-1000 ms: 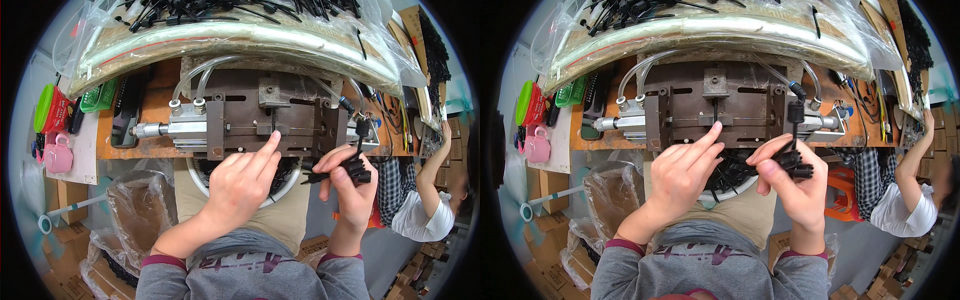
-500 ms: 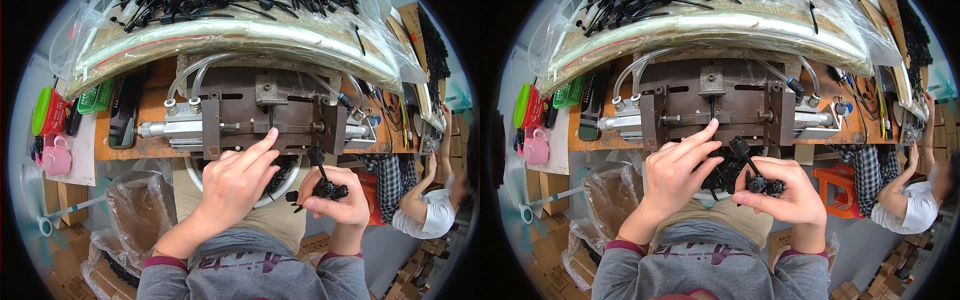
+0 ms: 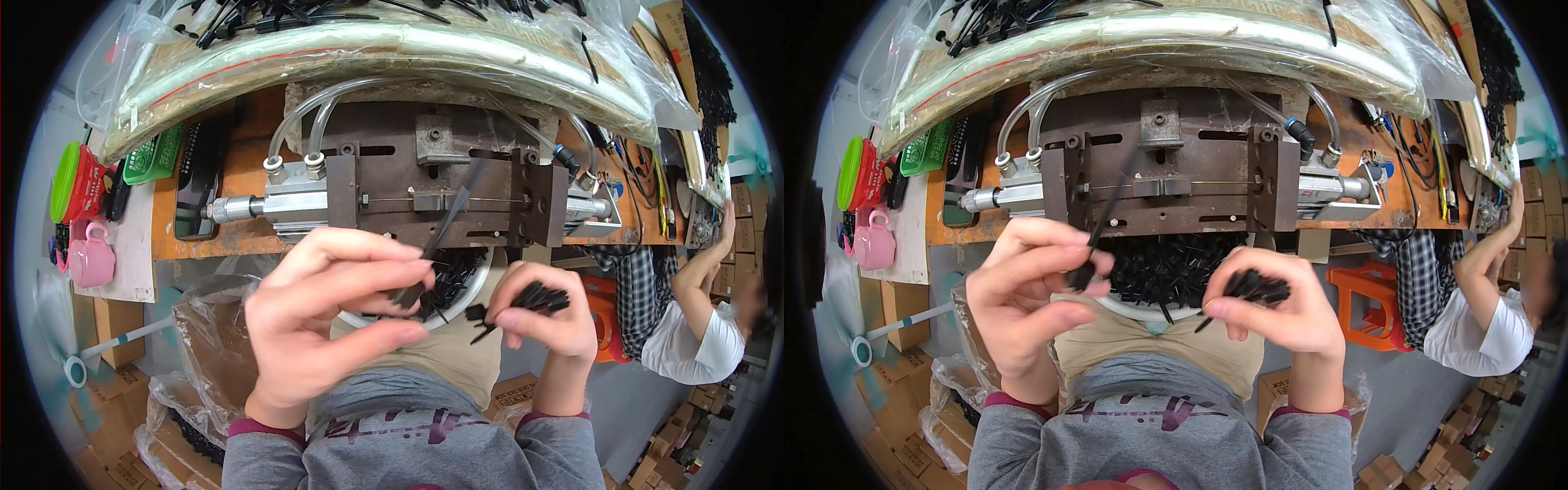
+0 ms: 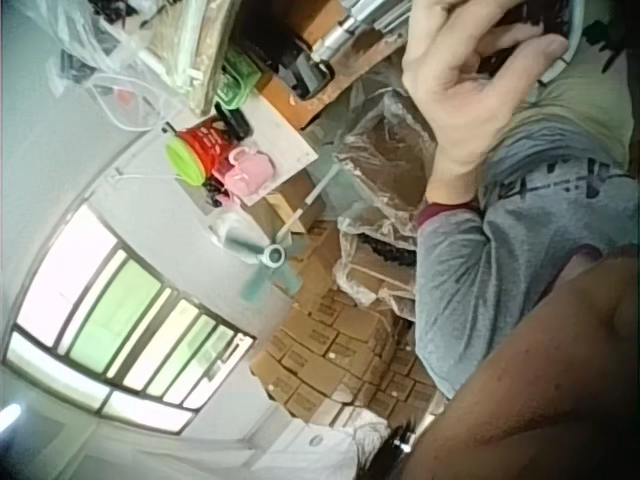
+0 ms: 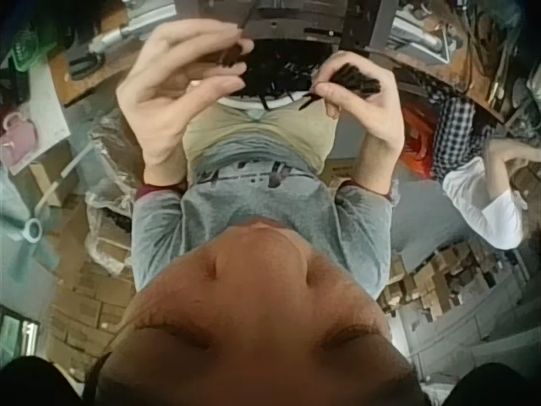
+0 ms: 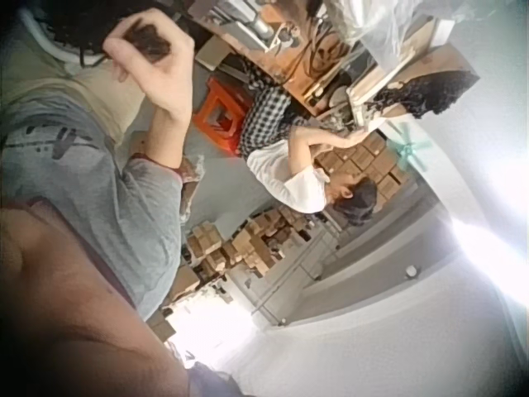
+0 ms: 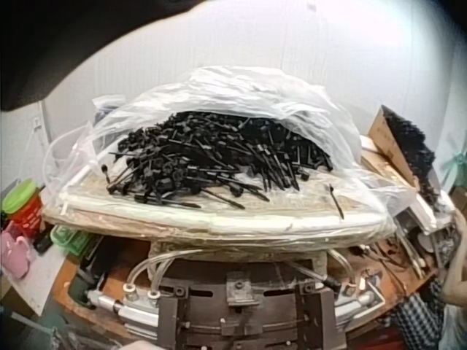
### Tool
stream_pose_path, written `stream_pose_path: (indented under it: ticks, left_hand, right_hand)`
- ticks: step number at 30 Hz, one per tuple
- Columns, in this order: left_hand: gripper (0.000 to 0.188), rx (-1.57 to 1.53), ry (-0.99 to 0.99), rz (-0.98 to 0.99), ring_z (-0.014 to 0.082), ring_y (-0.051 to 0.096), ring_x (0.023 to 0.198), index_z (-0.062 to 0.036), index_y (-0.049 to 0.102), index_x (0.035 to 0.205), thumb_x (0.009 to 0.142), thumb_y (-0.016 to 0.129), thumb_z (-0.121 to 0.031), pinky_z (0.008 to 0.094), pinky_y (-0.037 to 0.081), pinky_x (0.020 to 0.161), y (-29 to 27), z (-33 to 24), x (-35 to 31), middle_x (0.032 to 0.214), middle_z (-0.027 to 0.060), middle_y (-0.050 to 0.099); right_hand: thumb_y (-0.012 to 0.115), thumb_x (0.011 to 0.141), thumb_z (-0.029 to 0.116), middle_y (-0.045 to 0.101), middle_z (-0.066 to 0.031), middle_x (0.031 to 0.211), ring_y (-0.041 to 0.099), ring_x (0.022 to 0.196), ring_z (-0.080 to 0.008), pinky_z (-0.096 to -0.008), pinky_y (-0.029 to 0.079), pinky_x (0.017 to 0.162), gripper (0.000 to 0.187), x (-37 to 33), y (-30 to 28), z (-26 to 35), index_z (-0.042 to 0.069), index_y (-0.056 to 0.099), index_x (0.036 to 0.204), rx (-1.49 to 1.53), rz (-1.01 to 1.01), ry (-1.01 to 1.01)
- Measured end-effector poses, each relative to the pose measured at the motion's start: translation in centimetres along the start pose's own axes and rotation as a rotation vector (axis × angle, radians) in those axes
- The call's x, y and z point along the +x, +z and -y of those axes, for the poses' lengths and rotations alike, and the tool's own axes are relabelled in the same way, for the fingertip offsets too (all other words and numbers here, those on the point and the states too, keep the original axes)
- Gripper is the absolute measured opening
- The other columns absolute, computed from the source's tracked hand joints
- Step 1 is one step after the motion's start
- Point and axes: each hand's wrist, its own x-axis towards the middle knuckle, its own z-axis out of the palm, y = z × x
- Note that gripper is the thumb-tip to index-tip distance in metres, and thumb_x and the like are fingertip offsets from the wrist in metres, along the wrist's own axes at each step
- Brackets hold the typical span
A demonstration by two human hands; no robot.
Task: Assembling small plastic components onto black cable ties using a mechanical assembly machine.
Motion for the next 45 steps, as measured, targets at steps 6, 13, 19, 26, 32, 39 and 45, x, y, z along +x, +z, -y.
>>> stream_pose_path:
  ticks: [6,13,19,26,32,39,45]
  left_hand:
    - [0.039,0.753,0.383,0.067,0.0210,0.067,0.086,0.0017,0.072,0.103,0.065,0.083,0.000,0.0295,0.056,0.068,1.6,4.6,-0.5,0.097,0.0117,0.067]
    - [0.028,1.123,0.530,0.116,0.0175,0.065,0.066,-0.0027,0.070,0.092,0.070,0.081,-0.014,0.0269,0.052,0.059,2.4,6.0,0.7,0.122,0.0125,0.067]
    - [0.026,1.132,0.531,0.111,0.0179,0.064,0.063,-0.0034,0.070,0.090,0.070,0.081,-0.016,0.0275,0.050,0.059,2.4,5.9,1.6,0.118,0.0109,0.069]
    - [0.031,1.129,0.430,0.161,0.0181,0.067,0.069,-0.0027,0.071,0.094,0.068,0.082,-0.014,0.0278,0.053,0.063,2.4,5.1,1.5,0.117,0.0113,0.069]
    - [0.051,0.446,0.342,0.220,0.0240,0.071,0.088,-0.0015,0.070,0.111,0.063,0.085,-0.008,0.0300,0.057,0.076,3.0,2.9,1.0,0.117,0.0165,0.069]
    - [0.033,0.342,0.294,0.324,0.0206,0.071,0.080,0.0003,0.075,0.096,0.065,0.086,-0.005,0.0287,0.057,0.067,1.4,2.1,0.2,0.095,0.0142,0.073]
    - [0.032,0.722,0.493,0.120,0.0177,0.067,0.070,-0.0015,0.073,0.092,0.064,0.086,-0.011,0.0268,0.055,0.062,1.0,4.2,-0.5,0.112,0.0148,0.070]
  right_hand:
    - [0.065,0.085,-0.004,0.064,-0.0233,0.089,0.063,0.056,-0.0165,-0.0259,0.053,0.051,0.008,-0.2,0.7,-0.3,-0.008,0.061,0.089,0.206,-0.160,-0.232]
    - [0.066,0.086,0.003,0.061,-0.0243,0.093,0.060,0.053,-0.0164,-0.0252,0.053,0.047,0.013,-0.4,1.0,-0.7,-0.008,0.059,0.087,0.263,-0.214,-0.273]
    - [0.065,0.088,0.007,0.059,-0.0242,0.090,0.055,0.049,-0.0145,-0.0235,0.050,0.043,0.017,-0.4,1.0,-0.7,-0.008,0.057,0.087,0.317,-0.216,-0.279]
    - [0.055,0.095,0.011,0.056,-0.0231,0.092,0.048,0.045,-0.0112,-0.0203,0.042,0.039,0.019,0.1,1.2,-1.6,-0.006,0.050,0.088,0.534,-0.225,-0.295]
    - [0.051,0.097,0.010,0.057,-0.0216,0.093,0.047,0.044,-0.0102,-0.0199,0.039,0.039,0.017,0.5,1.9,-1.9,-0.005,0.050,0.090,0.628,-0.160,-0.240]
    - [0.049,0.098,0.011,0.056,-0.0212,0.097,0.046,0.044,-0.0088,-0.0194,0.038,0.038,0.018,0.4,2.2,-1.3,-0.005,0.050,0.091,0.671,-0.229,-0.254]
    - [0.052,0.098,0.011,0.055,-0.0211,0.108,0.049,0.048,-0.0105,-0.0220,0.043,0.041,0.015,0.1,2.1,-0.8,-0.004,0.052,0.093,0.290,-0.552,-0.442]
